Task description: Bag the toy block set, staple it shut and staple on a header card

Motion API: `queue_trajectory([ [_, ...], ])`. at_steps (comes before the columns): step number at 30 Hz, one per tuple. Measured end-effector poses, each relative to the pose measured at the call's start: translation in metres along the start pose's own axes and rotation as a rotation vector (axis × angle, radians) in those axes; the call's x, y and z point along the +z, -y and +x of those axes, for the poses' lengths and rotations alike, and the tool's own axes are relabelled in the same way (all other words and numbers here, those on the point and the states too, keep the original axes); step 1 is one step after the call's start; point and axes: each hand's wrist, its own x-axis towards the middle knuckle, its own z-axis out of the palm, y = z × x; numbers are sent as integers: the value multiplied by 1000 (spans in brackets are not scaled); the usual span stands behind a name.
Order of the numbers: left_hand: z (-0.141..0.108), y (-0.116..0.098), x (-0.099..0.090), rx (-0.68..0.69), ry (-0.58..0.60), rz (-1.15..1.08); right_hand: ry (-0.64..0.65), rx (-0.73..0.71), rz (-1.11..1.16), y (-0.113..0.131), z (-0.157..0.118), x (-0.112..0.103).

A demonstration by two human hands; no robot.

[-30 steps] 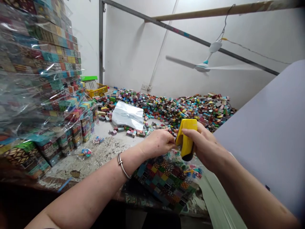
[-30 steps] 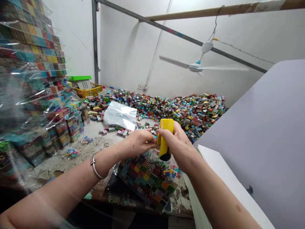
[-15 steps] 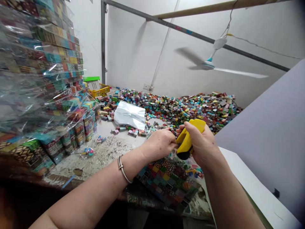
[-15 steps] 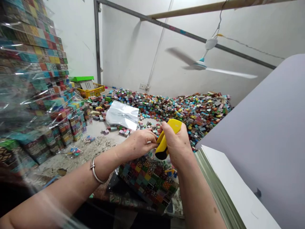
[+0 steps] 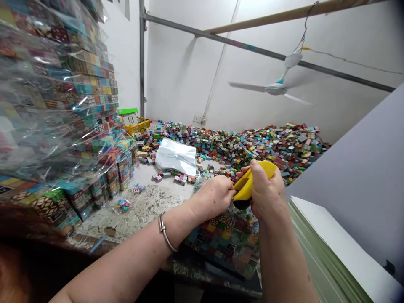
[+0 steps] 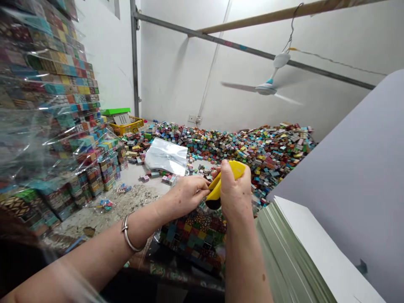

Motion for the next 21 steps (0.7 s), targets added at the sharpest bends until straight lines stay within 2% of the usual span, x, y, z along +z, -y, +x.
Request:
queue_trajectory([
  [3,-3,0,1,-13,-55,-34,26,-11,9,-4,4,1],
  [7,-7,-3,-2,-187,-114,-192,33,3,11,-5,6,-1],
  [11,-6,-1,-4,-91,0,-364,21,9,-54,-6,8,-2],
  [14,-3,1,-2,-57,14,-315,22,8,-62,-8,8,-2],
  [21,0,-4,1,-126,26,-130,59,53,0,-11,8,-1],
])
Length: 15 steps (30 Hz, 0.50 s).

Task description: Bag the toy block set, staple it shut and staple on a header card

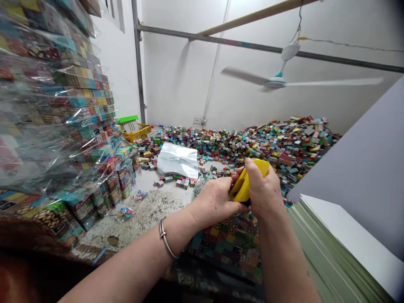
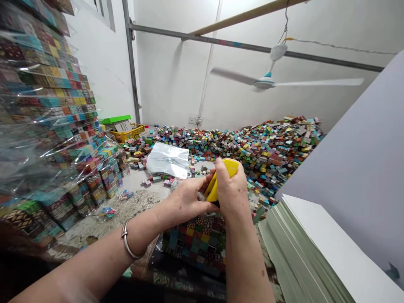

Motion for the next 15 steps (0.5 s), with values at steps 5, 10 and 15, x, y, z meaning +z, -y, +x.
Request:
queue_trajectory([
  [5,-1,-3,2,-26,-14,55,-10,-9,-7,-1,-1,1],
  [10,1,-3,6,-20,-43,132,-1,-15,3,-5,1,1],
  [15,0,1,11,10,-80,227,5,25,6,-8,5,1],
])
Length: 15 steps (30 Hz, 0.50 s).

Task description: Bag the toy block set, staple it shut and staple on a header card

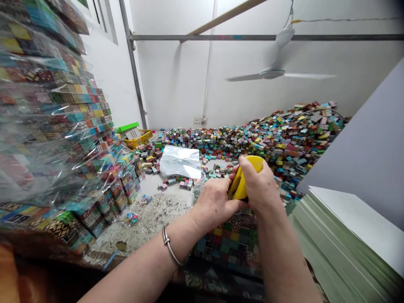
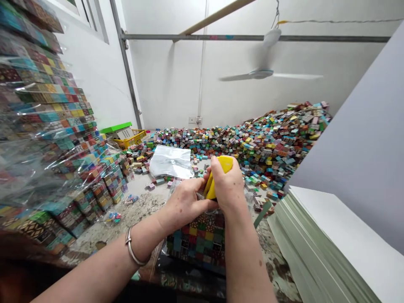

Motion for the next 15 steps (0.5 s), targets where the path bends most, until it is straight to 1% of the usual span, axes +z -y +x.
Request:
queue_trajectory([
  [3,0,0,0,11,-4,35,-11,13,23,2,-1,0],
  [6,0,-1,-6,23,53,26,-4,47,68,5,-2,0],
  [9,-1,0,-15,108,80,66,22,65,75,7,-3,-3],
  [12,-4,9,-22,217,25,169,85,45,80,8,-2,-6],
  [15,-6,19,-26,224,1,269,107,-14,66,11,-2,-9],
])
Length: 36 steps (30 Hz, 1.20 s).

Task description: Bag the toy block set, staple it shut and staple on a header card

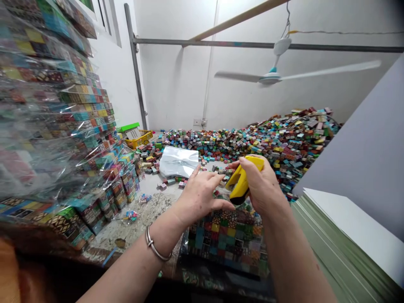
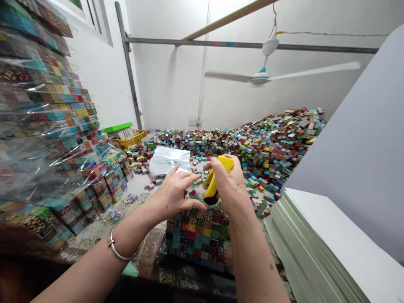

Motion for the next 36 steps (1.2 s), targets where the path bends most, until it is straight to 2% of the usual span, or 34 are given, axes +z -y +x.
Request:
queue_trajectory([
  [3,-2,6,-1,-8,45,45,22,-17,-36,5,0,-2],
  [6,-1,6,-3,2,47,34,69,31,-37,7,1,-6],
  [14,-5,1,0,-2,-87,1,122,171,62,7,6,-27],
  [21,-8,-8,-2,-28,-104,-13,44,117,58,14,-12,-29],
  [27,-11,-12,-3,-36,-128,-21,21,-28,6,14,-21,-22],
  [32,-13,-15,2,-46,-174,-23,23,-29,-7,18,-32,-23],
  [36,-15,-16,5,-42,-201,-26,18,-75,-175,18,-42,-34],
])
